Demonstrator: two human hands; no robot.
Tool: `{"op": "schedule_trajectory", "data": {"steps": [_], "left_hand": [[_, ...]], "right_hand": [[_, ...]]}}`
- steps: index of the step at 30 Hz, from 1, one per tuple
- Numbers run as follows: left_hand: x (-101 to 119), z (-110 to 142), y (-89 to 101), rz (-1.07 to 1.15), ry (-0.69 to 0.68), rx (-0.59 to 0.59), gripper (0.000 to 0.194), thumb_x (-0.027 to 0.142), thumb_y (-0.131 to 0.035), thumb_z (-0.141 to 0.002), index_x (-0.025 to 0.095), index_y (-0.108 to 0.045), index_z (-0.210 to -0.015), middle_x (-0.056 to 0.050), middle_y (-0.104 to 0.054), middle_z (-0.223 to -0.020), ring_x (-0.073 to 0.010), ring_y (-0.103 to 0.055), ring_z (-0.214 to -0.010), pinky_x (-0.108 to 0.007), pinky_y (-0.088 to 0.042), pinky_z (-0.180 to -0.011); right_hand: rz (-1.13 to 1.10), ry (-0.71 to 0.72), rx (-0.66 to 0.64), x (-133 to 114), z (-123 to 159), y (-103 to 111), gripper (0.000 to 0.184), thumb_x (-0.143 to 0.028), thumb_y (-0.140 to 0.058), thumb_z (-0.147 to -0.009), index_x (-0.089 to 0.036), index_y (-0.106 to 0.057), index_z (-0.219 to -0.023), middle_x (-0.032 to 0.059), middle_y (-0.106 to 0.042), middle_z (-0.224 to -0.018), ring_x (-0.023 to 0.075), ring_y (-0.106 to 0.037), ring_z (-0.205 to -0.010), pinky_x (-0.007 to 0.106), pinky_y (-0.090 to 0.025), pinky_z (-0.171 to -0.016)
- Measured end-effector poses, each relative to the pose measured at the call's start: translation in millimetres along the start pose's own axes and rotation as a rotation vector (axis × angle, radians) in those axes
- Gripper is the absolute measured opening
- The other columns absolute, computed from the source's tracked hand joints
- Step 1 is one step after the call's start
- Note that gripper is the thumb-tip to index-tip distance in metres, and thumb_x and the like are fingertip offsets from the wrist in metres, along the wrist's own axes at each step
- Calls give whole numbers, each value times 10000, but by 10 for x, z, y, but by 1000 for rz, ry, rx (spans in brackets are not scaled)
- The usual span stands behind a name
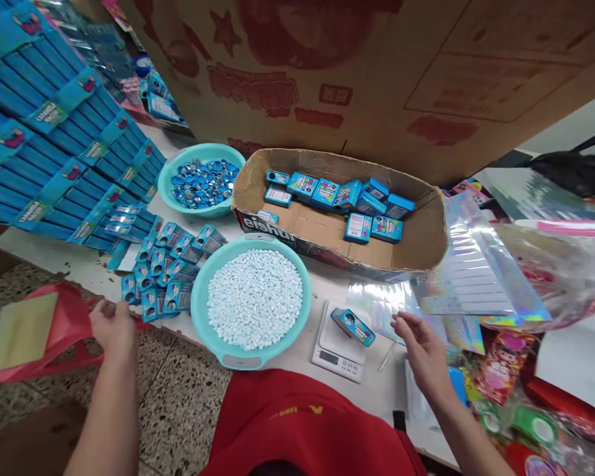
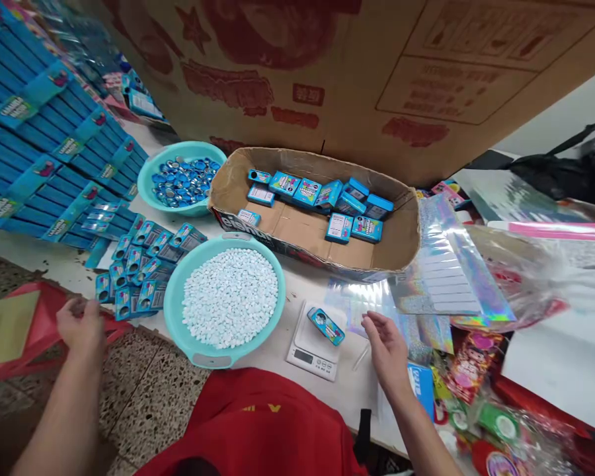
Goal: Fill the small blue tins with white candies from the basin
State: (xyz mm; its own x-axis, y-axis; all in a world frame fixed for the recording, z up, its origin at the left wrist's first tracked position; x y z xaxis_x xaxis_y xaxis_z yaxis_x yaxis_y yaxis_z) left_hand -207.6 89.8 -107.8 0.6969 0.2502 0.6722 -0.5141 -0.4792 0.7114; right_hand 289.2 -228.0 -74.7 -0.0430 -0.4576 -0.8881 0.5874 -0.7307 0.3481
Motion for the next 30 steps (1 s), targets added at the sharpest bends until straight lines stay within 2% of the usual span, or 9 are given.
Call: {"op": "schedule_trajectory", "data": {"steps": [3,9,12,14,17,20,24,27,30], "left_hand": [[271,470,69,8,-44,41,343,314,-534,-786,170,-536,-1097,-7,-614,-985,-201,-589,-913,-426,-479,-886],[1002,1538,-234,93,-562,-491,251,345,-476,-849,176,-634,-947,-68,-650,-966,-209,-583,-958,-374,-452,-921],[1158,1828,-427,-17,-700,-720,225,273,-499,-851,185,-636,-1006,-85,-642,-1045,-233,-557,-1016,-402,-440,-938],[1225,1923,-466,-89,-722,-777,248,235,-520,-842,180,-624,-1059,-101,-621,-1110,-249,-540,-1051,-424,-436,-943],[1401,2006,-356,-56,-723,-787,353,204,-518,-840,195,-548,-1192,-104,-579,-1189,-239,-512,-1111,-430,-426,-966],[1725,2093,-140,73,-845,-871,592,268,-603,-792,232,-386,-1341,-107,-461,-1343,-244,-434,-1225,-431,-394,-1008],[2150,2047,125,84,-1068,-1024,520,293,-618,-783,298,-451,-1275,-55,-567,-1193,-224,-528,-1101,-358,-446,-918],[2238,1675,226,71,-904,-867,343,259,-596,-795,269,-536,-1132,-19,-623,-1002,-181,-584,-936,-294,-470,-817],[2178,1101,169,48,-687,-521,306,235,-574,-791,221,-525,-1092,-45,-595,-1041,-188,-572,-966,-302,-459,-826]], "right_hand": [[29,28,-61,109,90,23,467,-576,-588,-752,-200,-564,-1028,116,-654,-1026,251,-640,-892,446,-497,-826],[179,255,-213,315,250,-209,669,-514,-700,-651,-202,-464,-1194,145,-556,-1214,297,-547,-1085,480,-459,-895],[252,282,-164,338,253,-326,634,-550,-694,-627,-182,-514,-1111,123,-586,-1144,291,-571,-1024,456,-473,-873],[281,272,-156,279,230,-344,528,-582,-655,-647,-183,-568,-982,82,-635,-989,270,-608,-904,414,-499,-810],[304,276,-130,44,187,-338,459,-599,-611,-685,-198,-600,-910,40,-649,-809,241,-623,-733,355,-519,-683],[324,387,-119,-317,175,-486,406,-544,-641,-702,-219,-613,-944,53,-659,-848,244,-628,-730,308,-515,-584],[155,664,-481,-786,211,-1000,330,-465,-669,-712,-235,-635,-946,62,-678,-956,256,-655,-851,316,-551,-704],[73,681,-548,-1060,42,-1293,480,-453,-638,-749,-230,-543,-1163,94,-640,-1130,262,-647,-951,362,-547,-793],[72,654,-370,-1337,-384,-1399,537,-503,-596,-764,-218,-506,-1210,121,-604,-1184,266,-640,-948,402,-532,-808]]}}
Point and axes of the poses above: each hand's wrist, its own z-axis away from the middle knuckle, its own y-axis out of the back of the hand, x = y × z, the point moved 1 cm from there along -z, towards the middle knuckle
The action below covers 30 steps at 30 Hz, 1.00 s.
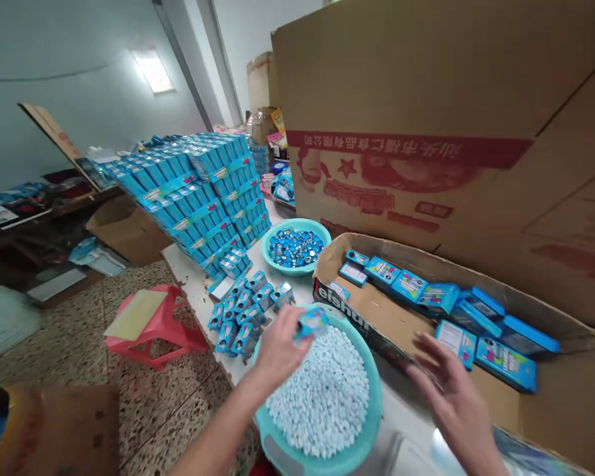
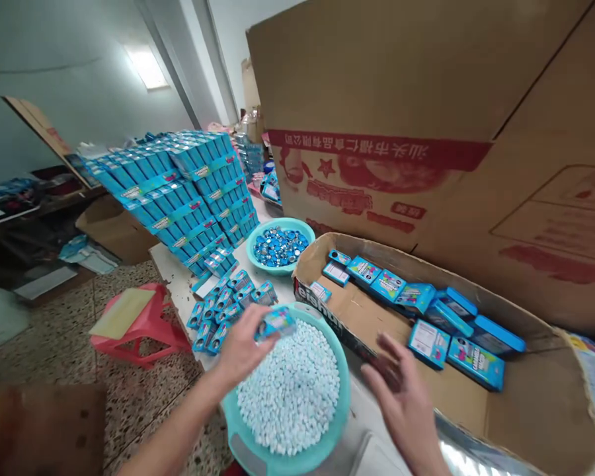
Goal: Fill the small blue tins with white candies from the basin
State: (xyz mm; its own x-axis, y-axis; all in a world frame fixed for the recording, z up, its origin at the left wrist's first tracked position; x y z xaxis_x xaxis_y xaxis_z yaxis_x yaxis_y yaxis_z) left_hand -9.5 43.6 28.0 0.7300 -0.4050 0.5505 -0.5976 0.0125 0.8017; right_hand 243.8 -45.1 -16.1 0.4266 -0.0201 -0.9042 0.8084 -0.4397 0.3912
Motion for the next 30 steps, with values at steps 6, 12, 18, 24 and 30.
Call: {"op": "schedule_trajectory", "data": {"steps": [6,12,18,24,30], "left_hand": [[-670,-710,-199,-266,374,41,302,283,-543,-798,205,-535,-1090,-69,-580,-1091,-218,-581,-945,-302,-433,-729],[-1040,-933,-724,-456,298,-137,213,246,-532,-802,169,-591,-992,-98,-581,-1026,-257,-498,-1039,-357,-391,-836],[-1211,-899,-846,-460,261,-85,345,239,-553,-807,196,-565,-1149,-105,-553,-1148,-285,-467,-1081,-425,-392,-883],[-1097,-105,-920,-117,90,82,297,311,-375,-913,226,-609,-1073,-77,-627,-1073,-217,-552,-1058,-356,-432,-932],[-1054,630,-1338,-267,262,-128,451,344,-480,-836,214,-522,-1266,-112,-509,-1332,-296,-441,-1239,-476,-340,-1027]], "right_hand": [[304,-1,51,339,-1161,-23,443,-529,-522,-750,-160,-605,-981,148,-656,-1009,300,-622,-921,460,-487,-829],[449,-14,-337,691,-1809,-963,230,-280,-669,-668,-179,-655,-874,104,-682,-985,275,-628,-949,358,-464,-842],[481,-141,-513,941,-1933,-1766,239,-306,-755,-670,-151,-616,-786,67,-650,-906,208,-607,-862,354,-462,-788],[347,-180,-431,971,-1884,-1587,321,-194,-774,-560,-165,-558,-795,-15,-604,-755,165,-565,-719,289,-459,-666],[145,-48,-159,613,-1742,-677,551,-281,-725,-576,-191,-535,-1085,76,-580,-1137,266,-526,-1074,397,-417,-911]]}}
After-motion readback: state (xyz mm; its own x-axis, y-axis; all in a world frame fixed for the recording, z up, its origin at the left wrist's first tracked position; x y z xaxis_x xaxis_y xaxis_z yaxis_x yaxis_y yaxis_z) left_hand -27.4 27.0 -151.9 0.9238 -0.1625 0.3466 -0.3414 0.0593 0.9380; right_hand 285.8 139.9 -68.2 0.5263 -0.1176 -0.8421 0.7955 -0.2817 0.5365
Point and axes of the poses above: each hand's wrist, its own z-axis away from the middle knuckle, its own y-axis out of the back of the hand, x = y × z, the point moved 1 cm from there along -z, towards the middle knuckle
